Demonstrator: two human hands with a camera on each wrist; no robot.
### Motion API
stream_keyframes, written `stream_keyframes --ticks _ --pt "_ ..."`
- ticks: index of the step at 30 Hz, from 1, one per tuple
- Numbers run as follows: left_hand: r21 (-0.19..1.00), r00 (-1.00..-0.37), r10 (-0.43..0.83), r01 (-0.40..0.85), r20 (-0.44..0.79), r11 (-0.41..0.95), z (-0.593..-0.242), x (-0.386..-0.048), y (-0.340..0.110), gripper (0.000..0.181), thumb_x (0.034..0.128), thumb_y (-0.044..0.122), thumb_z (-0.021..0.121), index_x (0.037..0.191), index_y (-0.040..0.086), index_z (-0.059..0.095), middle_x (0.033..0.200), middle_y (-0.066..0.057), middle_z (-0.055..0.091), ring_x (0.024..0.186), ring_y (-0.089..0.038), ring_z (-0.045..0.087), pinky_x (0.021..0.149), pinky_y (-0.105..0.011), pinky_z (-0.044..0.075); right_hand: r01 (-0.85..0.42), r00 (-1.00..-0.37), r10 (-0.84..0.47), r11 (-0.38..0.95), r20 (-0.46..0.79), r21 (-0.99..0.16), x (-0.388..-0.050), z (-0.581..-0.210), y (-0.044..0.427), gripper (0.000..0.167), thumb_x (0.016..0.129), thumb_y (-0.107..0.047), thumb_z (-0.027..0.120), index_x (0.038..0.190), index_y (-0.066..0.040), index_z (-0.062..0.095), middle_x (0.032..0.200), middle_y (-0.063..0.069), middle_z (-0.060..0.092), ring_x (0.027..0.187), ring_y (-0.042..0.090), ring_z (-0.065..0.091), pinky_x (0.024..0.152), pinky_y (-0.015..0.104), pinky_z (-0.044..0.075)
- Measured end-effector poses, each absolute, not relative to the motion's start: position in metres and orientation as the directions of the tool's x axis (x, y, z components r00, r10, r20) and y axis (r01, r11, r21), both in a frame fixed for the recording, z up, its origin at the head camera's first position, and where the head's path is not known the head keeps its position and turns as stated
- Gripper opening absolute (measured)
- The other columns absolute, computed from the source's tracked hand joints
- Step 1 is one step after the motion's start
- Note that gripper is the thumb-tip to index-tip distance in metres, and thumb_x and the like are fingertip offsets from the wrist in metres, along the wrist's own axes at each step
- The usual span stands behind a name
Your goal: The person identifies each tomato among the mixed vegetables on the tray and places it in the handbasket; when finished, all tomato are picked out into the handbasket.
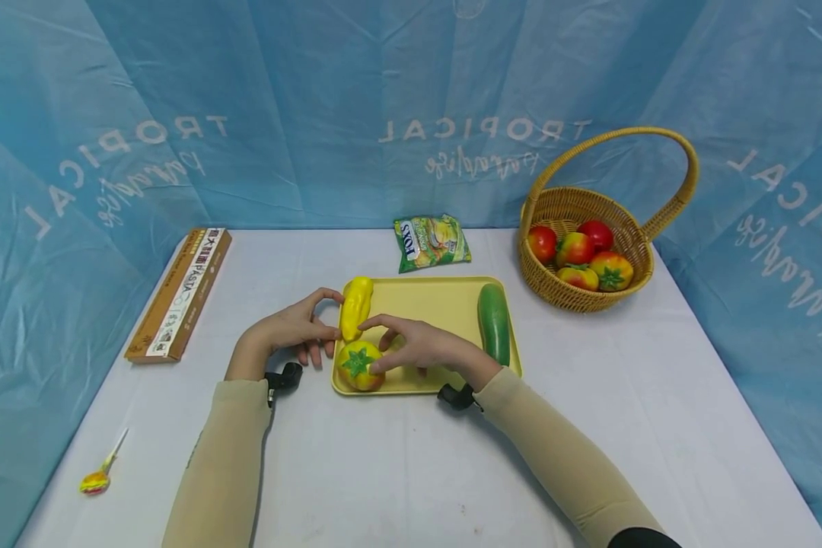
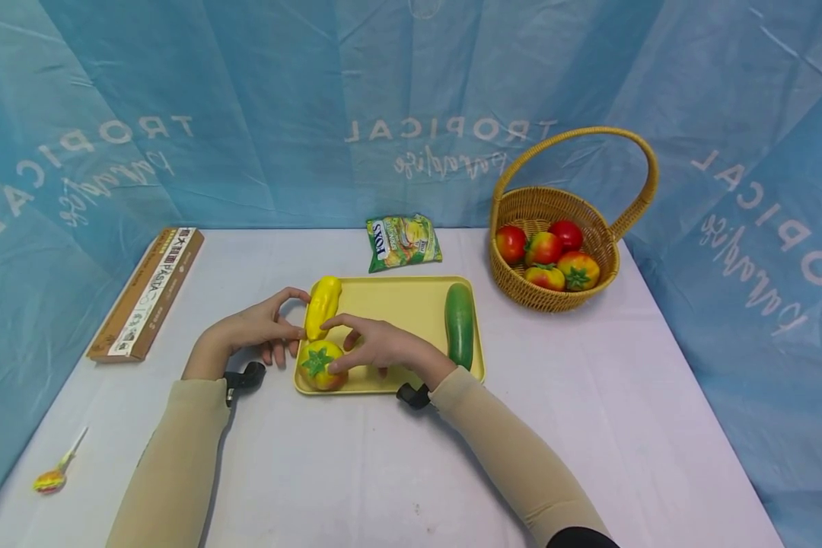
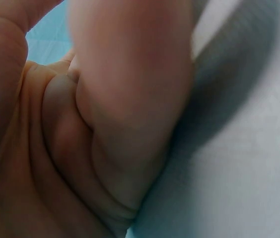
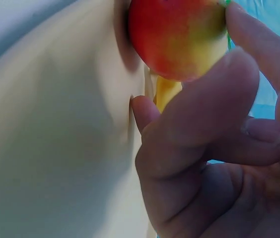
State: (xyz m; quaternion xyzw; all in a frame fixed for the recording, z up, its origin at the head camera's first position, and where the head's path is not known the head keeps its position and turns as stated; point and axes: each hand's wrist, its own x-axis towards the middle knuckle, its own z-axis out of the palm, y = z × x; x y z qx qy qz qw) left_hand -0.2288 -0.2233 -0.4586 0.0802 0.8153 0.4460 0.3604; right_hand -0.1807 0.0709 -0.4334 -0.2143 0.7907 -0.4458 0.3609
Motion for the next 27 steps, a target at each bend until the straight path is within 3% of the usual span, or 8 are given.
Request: stream_keyframes --ticks 4,7,13,20,27 --pt "0.783 -0.728 0.448 -0.195 -0.519 0.591 -0.4588 -0.2271 -0.2244 0.075 0.0993 0.035 0.074 0.155 0.028 0.025 0.084 -0.012 0.078 0.055 -0.02 0.071 0.053 -0.028 0.059 -0.03 -0.64 -0.669 0.512 -0.377 -0.859 -0.1797 -0.4364 0.0686 0.067 0.093 -0.043 0.082 0.151 -0.04 0.049 0.136 0.009 0.059 0.062 0.02 0.047 0.052 0.026 0.044" --pt "0.783 -0.727 0.444 -0.204 -0.523 0.587 -0.4587 -0.2265 -0.2242 0.074 0.0991 0.034 0.074 0.155 0.028 0.025 0.084 -0.012 0.078 0.054 -0.019 0.071 0.053 -0.028 0.059 -0.04 -0.633 -0.68 0.507 -0.371 -0.861 -0.1797 -0.4376 0.0675 0.066 0.093 -0.042 0.082 0.15 -0.04 0.049 0.137 0.01 0.059 0.073 0.02 0.053 0.054 0.026 0.043" --pt "0.787 -0.726 0.449 -0.206 -0.522 0.582 -0.4573 -0.2276 -0.2227 0.074 0.0994 0.034 0.074 0.155 0.029 0.025 0.084 -0.013 0.077 0.055 -0.02 0.071 0.053 -0.028 0.059 -0.036 -0.62 -0.688 0.505 -0.377 -0.862 -0.1786 -0.4359 0.0677 0.069 0.093 -0.04 0.083 0.153 -0.039 0.048 0.141 0.012 0.058 0.074 0.022 0.052 0.055 0.027 0.042" --pt "0.786 -0.726 0.451 -0.199 -0.519 0.585 -0.4575 -0.2285 -0.2228 0.075 0.099 0.036 0.075 0.155 0.028 0.025 0.084 -0.012 0.077 0.055 -0.02 0.071 0.053 -0.028 0.059 -0.044 -0.624 -0.679 0.524 -0.387 -0.85 -0.1773 -0.4345 0.0647 0.072 0.091 -0.041 0.084 0.153 -0.039 0.048 0.141 0.012 0.058 0.109 0.027 0.06 0.062 0.028 0.046" --pt "0.784 -0.726 0.447 -0.201 -0.522 0.588 -0.4584 -0.2273 -0.2237 0.075 0.099 0.036 0.075 0.155 0.028 0.025 0.084 -0.012 0.077 0.055 -0.021 0.071 0.053 -0.028 0.059 -0.057 -0.625 -0.672 0.546 -0.397 -0.836 -0.1752 -0.4325 0.0622 0.073 0.09 -0.043 0.085 0.153 -0.04 0.048 0.143 0.012 0.059 0.115 0.028 0.058 0.074 0.03 0.049"
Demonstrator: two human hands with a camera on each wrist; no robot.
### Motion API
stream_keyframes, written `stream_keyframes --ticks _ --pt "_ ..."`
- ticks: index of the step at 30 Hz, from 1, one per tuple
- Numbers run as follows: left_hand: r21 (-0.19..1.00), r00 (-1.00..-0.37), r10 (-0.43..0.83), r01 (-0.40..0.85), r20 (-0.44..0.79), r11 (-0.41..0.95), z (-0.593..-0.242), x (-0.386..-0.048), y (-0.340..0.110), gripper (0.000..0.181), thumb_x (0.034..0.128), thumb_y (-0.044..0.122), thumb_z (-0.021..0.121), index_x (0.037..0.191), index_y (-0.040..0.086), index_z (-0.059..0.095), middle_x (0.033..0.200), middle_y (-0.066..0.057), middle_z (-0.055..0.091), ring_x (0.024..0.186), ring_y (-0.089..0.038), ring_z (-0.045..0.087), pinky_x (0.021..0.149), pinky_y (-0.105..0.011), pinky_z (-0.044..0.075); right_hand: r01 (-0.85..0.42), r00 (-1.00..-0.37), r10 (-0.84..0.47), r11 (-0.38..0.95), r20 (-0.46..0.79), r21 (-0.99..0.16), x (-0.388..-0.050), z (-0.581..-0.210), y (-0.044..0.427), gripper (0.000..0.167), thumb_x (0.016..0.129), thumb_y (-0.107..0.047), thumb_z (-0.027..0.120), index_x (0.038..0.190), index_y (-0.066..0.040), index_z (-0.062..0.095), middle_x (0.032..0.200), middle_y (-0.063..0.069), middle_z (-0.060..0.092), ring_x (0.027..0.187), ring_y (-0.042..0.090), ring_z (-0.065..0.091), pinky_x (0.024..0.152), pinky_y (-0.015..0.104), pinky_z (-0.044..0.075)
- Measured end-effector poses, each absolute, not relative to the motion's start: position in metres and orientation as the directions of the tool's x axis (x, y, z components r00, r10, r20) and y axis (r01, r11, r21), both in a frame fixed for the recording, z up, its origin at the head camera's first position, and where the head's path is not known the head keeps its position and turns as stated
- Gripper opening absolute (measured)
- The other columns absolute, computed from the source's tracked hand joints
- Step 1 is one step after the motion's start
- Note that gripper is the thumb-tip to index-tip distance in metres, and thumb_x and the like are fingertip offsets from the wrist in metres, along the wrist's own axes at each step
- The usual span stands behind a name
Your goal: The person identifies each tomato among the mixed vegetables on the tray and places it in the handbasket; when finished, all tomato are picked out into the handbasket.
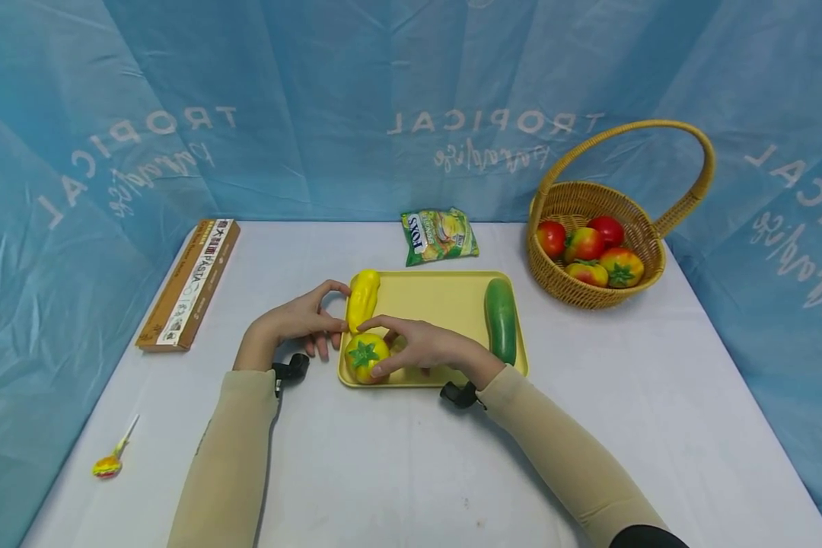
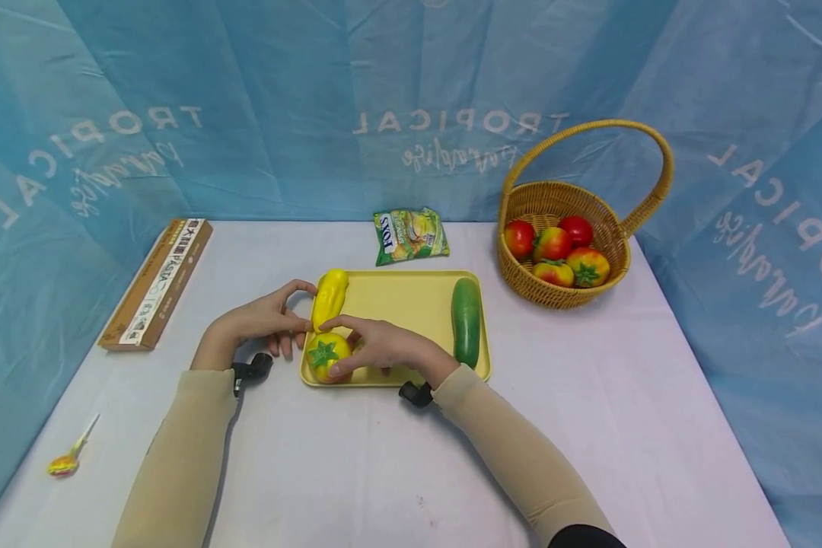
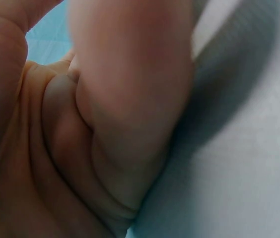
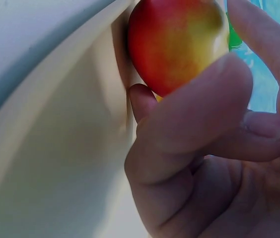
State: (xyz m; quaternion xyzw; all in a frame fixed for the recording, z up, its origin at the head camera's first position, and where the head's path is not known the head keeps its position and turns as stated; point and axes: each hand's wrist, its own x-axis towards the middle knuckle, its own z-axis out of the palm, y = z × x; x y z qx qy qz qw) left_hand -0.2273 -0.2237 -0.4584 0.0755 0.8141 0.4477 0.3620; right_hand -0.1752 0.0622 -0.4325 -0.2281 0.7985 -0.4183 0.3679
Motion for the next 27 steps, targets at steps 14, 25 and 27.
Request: stream_keyframes --ticks 14,25,27 --pt "0.787 -0.726 0.452 -0.197 -0.518 0.585 -0.458 -0.227 -0.224 0.074 0.0996 0.034 0.074 0.154 0.028 0.025 0.083 -0.011 0.077 0.054 -0.02 0.071 0.053 -0.028 0.059 -0.069 -0.632 -0.674 0.541 -0.383 -0.838 -0.175 -0.436 0.06 0.071 0.088 -0.043 0.087 0.15 -0.042 0.051 0.142 0.01 0.06 0.112 0.025 0.058 0.08 0.032 0.051" --pt "0.778 -0.723 0.445 -0.203 -0.529 0.594 -0.457 -0.228 -0.223 0.073 0.1005 0.035 0.073 0.155 0.028 0.025 0.083 -0.011 0.078 0.055 -0.02 0.072 0.054 -0.028 0.06 -0.051 -0.664 -0.651 0.529 -0.367 -0.847 -0.181 -0.424 0.072 0.072 0.087 -0.049 0.086 0.149 -0.046 0.05 0.141 0.011 0.058 0.078 0.022 0.055 0.056 0.029 0.042" --pt "0.775 -0.721 0.441 -0.209 -0.534 0.596 -0.457 -0.228 -0.223 0.073 0.1005 0.035 0.073 0.154 0.028 0.025 0.083 -0.01 0.078 0.055 -0.02 0.072 0.054 -0.028 0.06 -0.052 -0.68 -0.645 0.517 -0.349 -0.854 -0.183 -0.416 0.079 0.072 0.087 -0.05 0.086 0.149 -0.048 0.049 0.144 0.011 0.056 0.073 0.022 0.052 0.054 0.029 0.04"
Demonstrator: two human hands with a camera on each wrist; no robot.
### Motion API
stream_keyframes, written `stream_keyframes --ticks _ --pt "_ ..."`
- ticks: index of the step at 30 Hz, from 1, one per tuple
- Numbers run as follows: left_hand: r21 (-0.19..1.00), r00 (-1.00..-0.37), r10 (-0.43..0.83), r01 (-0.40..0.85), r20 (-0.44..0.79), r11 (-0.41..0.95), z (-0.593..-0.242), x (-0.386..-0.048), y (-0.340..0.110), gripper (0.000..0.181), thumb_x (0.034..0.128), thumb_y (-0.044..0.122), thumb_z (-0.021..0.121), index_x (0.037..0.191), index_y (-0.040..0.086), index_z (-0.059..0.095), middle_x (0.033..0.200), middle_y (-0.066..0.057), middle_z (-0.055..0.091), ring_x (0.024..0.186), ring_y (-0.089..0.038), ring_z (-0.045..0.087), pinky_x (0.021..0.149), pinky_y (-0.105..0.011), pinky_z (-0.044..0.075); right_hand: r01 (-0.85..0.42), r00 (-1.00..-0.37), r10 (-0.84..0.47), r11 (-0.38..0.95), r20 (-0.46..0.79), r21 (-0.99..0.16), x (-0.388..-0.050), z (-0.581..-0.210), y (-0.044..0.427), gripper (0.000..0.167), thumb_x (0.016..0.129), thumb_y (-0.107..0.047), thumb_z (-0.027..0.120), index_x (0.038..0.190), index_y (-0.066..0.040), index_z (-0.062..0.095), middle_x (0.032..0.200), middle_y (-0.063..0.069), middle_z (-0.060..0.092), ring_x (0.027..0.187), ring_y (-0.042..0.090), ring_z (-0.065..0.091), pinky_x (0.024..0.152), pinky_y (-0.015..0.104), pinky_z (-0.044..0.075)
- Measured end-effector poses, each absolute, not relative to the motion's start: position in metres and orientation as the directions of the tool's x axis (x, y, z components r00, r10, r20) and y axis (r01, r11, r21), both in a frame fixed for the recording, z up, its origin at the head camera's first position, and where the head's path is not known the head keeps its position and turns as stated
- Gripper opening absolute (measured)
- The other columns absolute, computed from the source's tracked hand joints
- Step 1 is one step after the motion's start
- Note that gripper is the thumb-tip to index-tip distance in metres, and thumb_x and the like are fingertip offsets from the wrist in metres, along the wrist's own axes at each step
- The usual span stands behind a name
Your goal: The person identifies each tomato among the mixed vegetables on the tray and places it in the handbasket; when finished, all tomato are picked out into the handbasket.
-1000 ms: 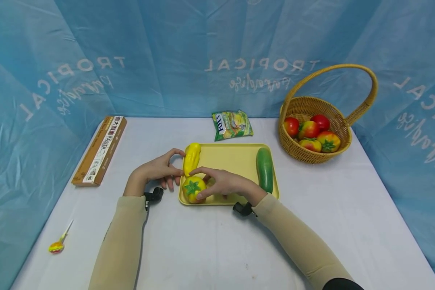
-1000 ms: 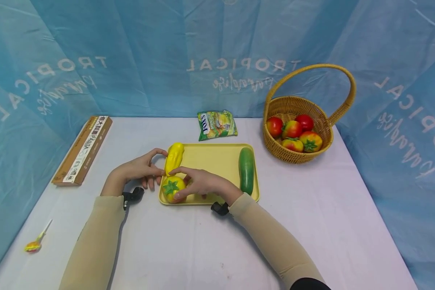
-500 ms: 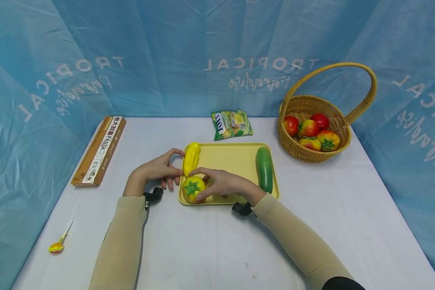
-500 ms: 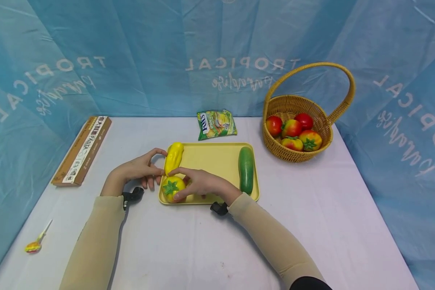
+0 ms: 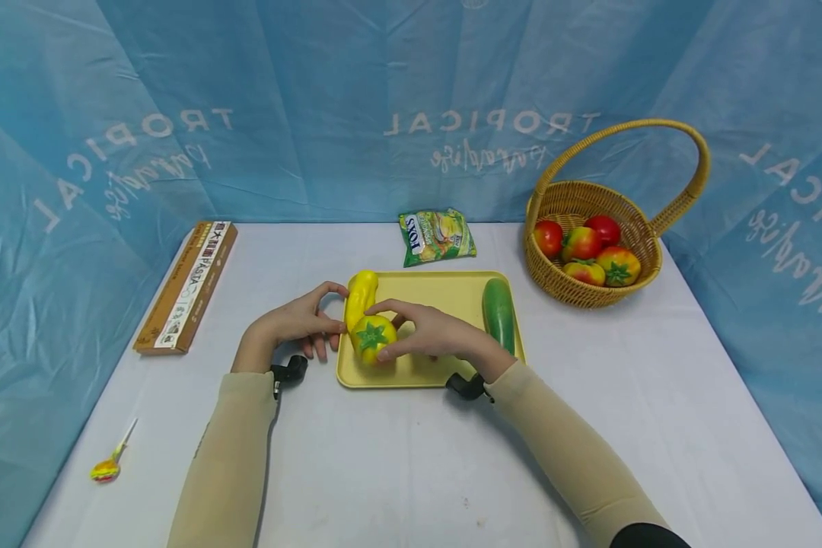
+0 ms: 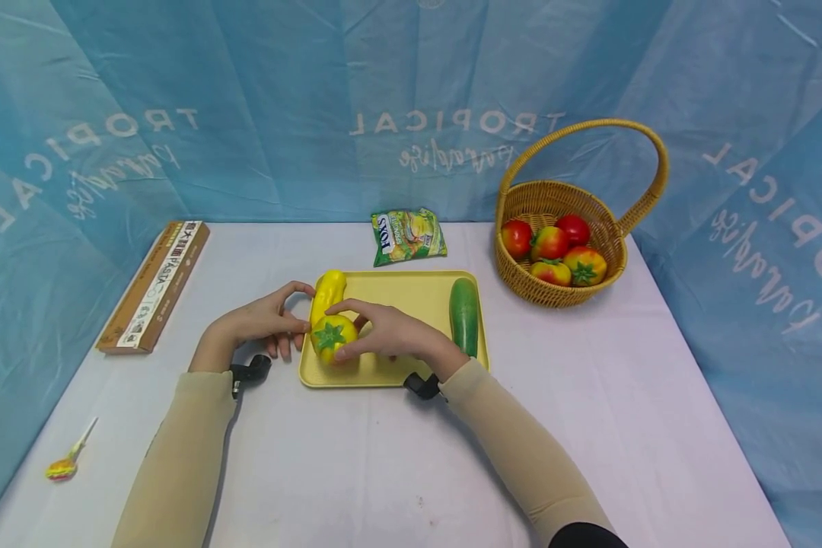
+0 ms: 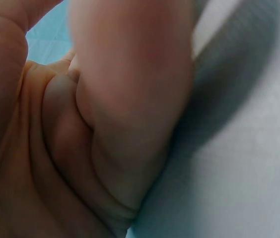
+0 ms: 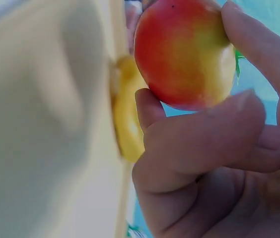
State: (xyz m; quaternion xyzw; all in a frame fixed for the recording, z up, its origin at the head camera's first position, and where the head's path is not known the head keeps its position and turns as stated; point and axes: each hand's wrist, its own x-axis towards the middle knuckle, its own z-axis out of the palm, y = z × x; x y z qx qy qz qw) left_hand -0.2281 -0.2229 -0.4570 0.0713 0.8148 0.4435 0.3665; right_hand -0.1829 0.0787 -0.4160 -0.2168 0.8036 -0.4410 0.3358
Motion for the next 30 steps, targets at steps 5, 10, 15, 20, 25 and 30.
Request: stream_keyframes --ticks 5,10,15,20,25,30 --pt "0.775 -0.718 0.441 -0.214 -0.538 0.595 -0.457 -0.229 -0.223 0.073 0.1002 0.034 0.074 0.154 0.028 0.025 0.084 -0.011 0.078 0.055 -0.019 0.072 0.053 -0.029 0.06 -0.057 -0.733 -0.619 0.469 -0.282 -0.881 -0.189 -0.396 0.099 0.073 0.088 -0.049 0.084 0.151 -0.048 0.047 0.15 0.01 0.052 0.075 0.022 0.051 0.055 0.031 0.039" --pt "0.778 -0.718 0.44 -0.224 -0.539 0.587 -0.457 -0.23 -0.222 0.074 0.0993 0.034 0.075 0.155 0.029 0.025 0.084 -0.012 0.078 0.055 -0.02 0.071 0.052 -0.029 0.059 -0.042 -0.787 -0.576 0.409 -0.222 -0.912 -0.194 -0.374 0.125 0.073 0.093 -0.041 0.083 0.155 -0.045 0.046 0.148 0.011 0.053 0.069 0.018 0.049 0.056 0.029 0.04" --pt "0.779 -0.718 0.437 -0.233 -0.541 0.582 -0.457 -0.228 -0.222 0.075 0.0991 0.033 0.075 0.155 0.029 0.025 0.083 -0.012 0.078 0.054 -0.02 0.071 0.052 -0.028 0.058 -0.005 -0.838 -0.517 0.33 -0.176 -0.944 -0.198 -0.357 0.154 0.07 0.096 -0.03 0.08 0.155 -0.044 0.045 0.139 0.015 0.056 0.047 0.016 0.023 0.046 0.027 0.03" --pt "0.778 -0.723 0.431 -0.234 -0.54 0.583 -0.458 -0.227 -0.222 0.075 0.0987 0.033 0.075 0.155 0.029 0.025 0.083 -0.013 0.077 0.054 -0.02 0.07 0.052 -0.028 0.058 -0.007 -0.89 -0.437 0.291 -0.126 -0.957 -0.203 -0.348 0.185 0.068 0.1 -0.027 0.077 0.158 -0.039 0.043 0.137 0.016 0.057 0.046 0.019 0.028 0.043 0.029 0.032" --pt "0.776 -0.725 0.425 -0.236 -0.541 0.586 -0.458 -0.226 -0.222 0.077 0.0978 0.035 0.076 0.155 0.029 0.026 0.084 -0.013 0.077 0.054 -0.02 0.07 0.053 -0.028 0.058 0.027 -0.935 -0.334 0.269 -0.12 -0.963 -0.206 -0.343 0.213 0.066 0.101 -0.027 0.075 0.157 -0.039 0.042 0.142 0.013 0.055 0.048 0.02 0.03 0.045 0.031 0.032" --pt "0.783 -0.729 0.433 -0.225 -0.53 0.579 -0.458 -0.227 -0.222 0.077 0.0979 0.035 0.076 0.155 0.029 0.026 0.083 -0.012 0.077 0.054 -0.019 0.07 0.052 -0.028 0.058 0.052 -0.966 -0.233 0.235 -0.108 -0.971 -0.208 -0.342 0.241 0.066 0.101 -0.029 0.074 0.157 -0.041 0.041 0.142 0.009 0.051 0.049 0.018 0.03 0.046 0.032 0.03"
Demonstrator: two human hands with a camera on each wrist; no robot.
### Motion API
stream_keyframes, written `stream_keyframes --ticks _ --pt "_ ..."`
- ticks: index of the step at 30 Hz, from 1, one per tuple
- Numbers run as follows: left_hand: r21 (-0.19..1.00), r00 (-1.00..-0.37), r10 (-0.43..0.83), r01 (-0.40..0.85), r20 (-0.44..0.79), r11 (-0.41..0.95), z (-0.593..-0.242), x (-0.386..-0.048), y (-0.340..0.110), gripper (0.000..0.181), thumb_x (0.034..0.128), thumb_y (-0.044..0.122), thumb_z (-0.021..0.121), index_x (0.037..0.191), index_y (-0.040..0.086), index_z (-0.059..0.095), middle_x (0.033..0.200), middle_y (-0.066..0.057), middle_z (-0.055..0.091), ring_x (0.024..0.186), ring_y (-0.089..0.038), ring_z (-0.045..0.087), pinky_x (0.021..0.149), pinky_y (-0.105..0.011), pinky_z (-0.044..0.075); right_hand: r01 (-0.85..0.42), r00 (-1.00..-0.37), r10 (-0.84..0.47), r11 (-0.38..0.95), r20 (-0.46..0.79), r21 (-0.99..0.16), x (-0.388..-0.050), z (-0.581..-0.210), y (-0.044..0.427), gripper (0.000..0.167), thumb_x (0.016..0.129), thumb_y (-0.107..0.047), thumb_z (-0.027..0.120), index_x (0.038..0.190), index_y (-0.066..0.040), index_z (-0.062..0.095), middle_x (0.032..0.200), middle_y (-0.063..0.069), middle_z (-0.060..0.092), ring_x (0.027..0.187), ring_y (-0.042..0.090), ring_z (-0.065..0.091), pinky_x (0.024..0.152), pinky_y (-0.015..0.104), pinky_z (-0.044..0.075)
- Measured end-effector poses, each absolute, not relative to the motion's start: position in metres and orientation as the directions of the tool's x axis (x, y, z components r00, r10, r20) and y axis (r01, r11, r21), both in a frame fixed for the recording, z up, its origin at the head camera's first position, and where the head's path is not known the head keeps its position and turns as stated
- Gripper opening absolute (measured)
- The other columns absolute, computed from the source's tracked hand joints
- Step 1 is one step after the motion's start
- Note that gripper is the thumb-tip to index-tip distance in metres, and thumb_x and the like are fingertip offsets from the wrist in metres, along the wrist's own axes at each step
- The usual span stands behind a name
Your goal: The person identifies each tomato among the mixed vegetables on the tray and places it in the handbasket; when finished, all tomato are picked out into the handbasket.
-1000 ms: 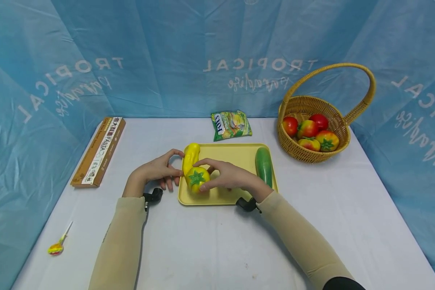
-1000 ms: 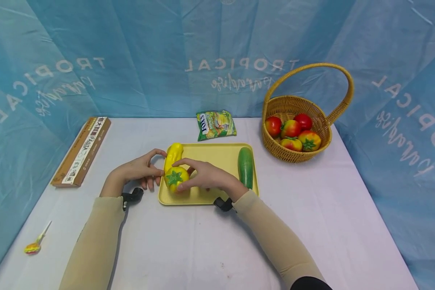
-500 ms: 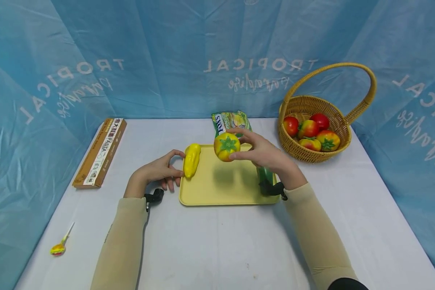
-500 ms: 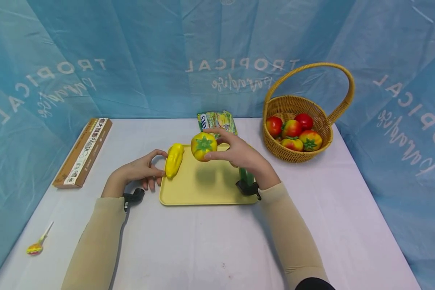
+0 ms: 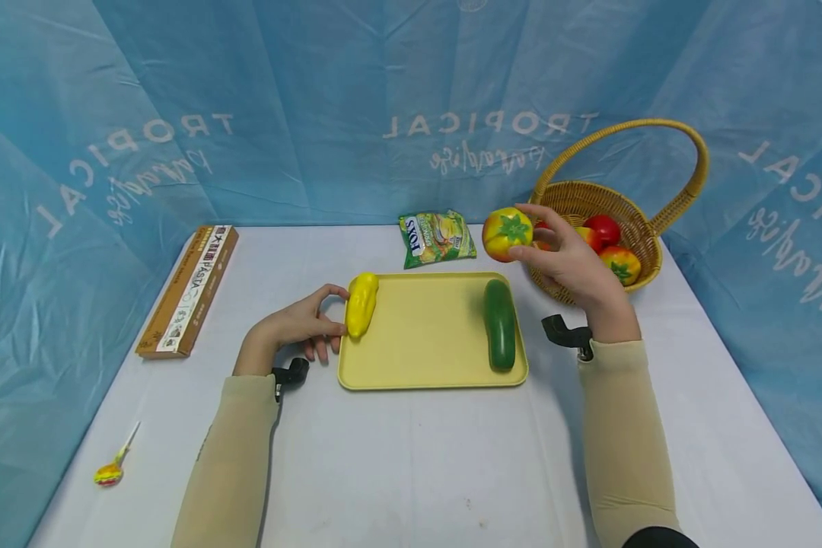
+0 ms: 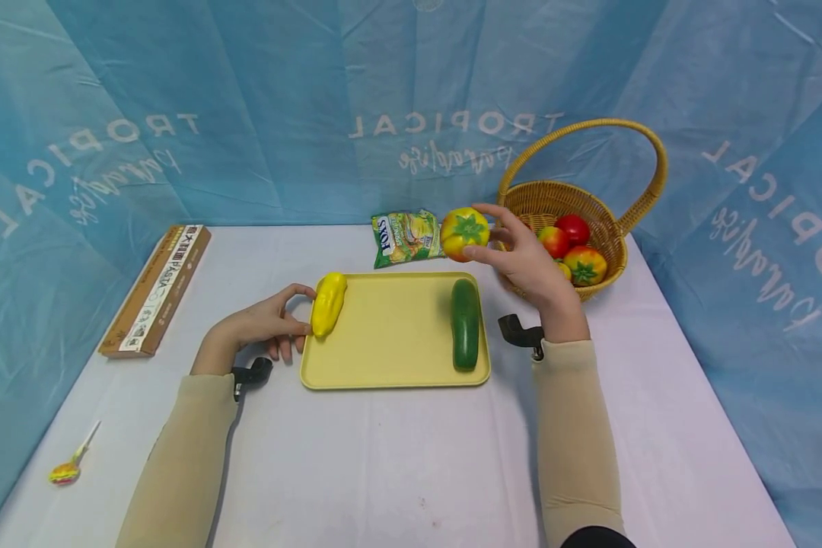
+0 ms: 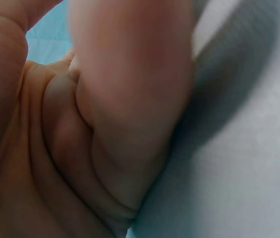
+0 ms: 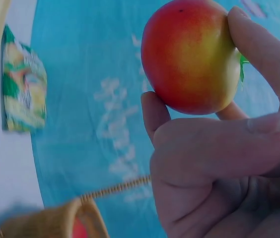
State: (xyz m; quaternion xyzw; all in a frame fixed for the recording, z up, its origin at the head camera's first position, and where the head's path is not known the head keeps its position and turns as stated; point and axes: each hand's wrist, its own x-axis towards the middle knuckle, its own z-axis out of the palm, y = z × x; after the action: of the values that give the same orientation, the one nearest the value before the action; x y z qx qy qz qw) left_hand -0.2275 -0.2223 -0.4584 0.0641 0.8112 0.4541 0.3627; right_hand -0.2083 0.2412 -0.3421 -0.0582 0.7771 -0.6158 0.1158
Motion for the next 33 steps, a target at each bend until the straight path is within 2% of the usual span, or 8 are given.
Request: stream_keyframes --ticks 6,12,18,25,29,33 --pt "0.779 -0.729 0.427 -0.231 -0.535 0.582 -0.457 -0.227 -0.221 0.077 0.0977 0.034 0.076 0.155 0.03 0.026 0.083 -0.012 0.077 0.054 -0.019 0.069 0.052 -0.028 0.058 0.06 -0.989 -0.116 0.232 -0.089 -0.971 -0.209 -0.344 0.271 0.07 0.101 -0.033 0.073 0.16 -0.04 0.036 0.13 0.005 0.054 0.053 0.019 0.035 0.046 0.033 0.03" --pt "0.781 -0.73 0.426 -0.233 -0.534 0.58 -0.457 -0.226 -0.221 0.076 0.0979 0.033 0.076 0.155 0.03 0.026 0.083 -0.013 0.077 0.053 -0.019 0.069 0.052 -0.028 0.057 0.117 -0.993 -0.005 0.212 -0.121 -0.97 -0.21 -0.348 0.294 0.075 0.098 -0.037 0.077 0.16 -0.041 0.035 0.13 0.002 0.053 0.054 0.019 0.035 0.049 0.033 0.038" --pt "0.774 -0.728 0.42 -0.238 -0.542 0.586 -0.457 -0.227 -0.221 0.078 0.0973 0.034 0.077 0.156 0.03 0.026 0.083 -0.013 0.077 0.053 -0.019 0.068 0.052 -0.028 0.057 0.166 -0.985 0.083 0.236 -0.151 -0.957 -0.215 -0.356 0.306 0.08 0.096 -0.045 0.077 0.162 -0.042 0.032 0.128 -0.004 0.053 0.056 0.015 0.038 0.05 0.026 0.042" --pt "0.779 -0.728 0.425 -0.235 -0.538 0.582 -0.458 -0.227 -0.222 0.076 0.0977 0.033 0.076 0.155 0.03 0.026 0.083 -0.013 0.077 0.053 -0.019 0.069 0.052 -0.028 0.058 0.196 -0.976 0.153 0.319 -0.154 -0.927 -0.22 -0.366 0.312 0.085 0.095 -0.052 0.075 0.165 -0.04 0.029 0.133 -0.007 0.051 0.076 0.014 0.051 0.053 0.023 0.047" --pt "0.792 -0.73 0.44 -0.225 -0.523 0.568 -0.458 -0.227 -0.222 0.074 0.0988 0.031 0.075 0.154 0.029 0.026 0.081 -0.013 0.077 0.053 -0.019 0.07 0.051 -0.029 0.058 0.187 -0.976 0.177 0.352 -0.131 -0.917 -0.221 -0.371 0.315 0.085 0.096 -0.053 0.074 0.166 -0.039 0.028 0.131 -0.007 0.05 0.079 0.016 0.053 0.052 0.023 0.048" --pt "0.797 -0.728 0.45 -0.218 -0.516 0.563 -0.458 -0.227 -0.222 0.073 0.0992 0.031 0.075 0.154 0.029 0.026 0.08 -0.012 0.077 0.053 -0.02 0.07 0.051 -0.029 0.058 0.187 -0.975 0.187 0.369 -0.124 -0.91 -0.222 -0.374 0.317 0.086 0.096 -0.055 0.073 0.166 -0.038 0.027 0.129 -0.006 0.049 0.096 0.022 0.055 0.053 0.024 0.049"
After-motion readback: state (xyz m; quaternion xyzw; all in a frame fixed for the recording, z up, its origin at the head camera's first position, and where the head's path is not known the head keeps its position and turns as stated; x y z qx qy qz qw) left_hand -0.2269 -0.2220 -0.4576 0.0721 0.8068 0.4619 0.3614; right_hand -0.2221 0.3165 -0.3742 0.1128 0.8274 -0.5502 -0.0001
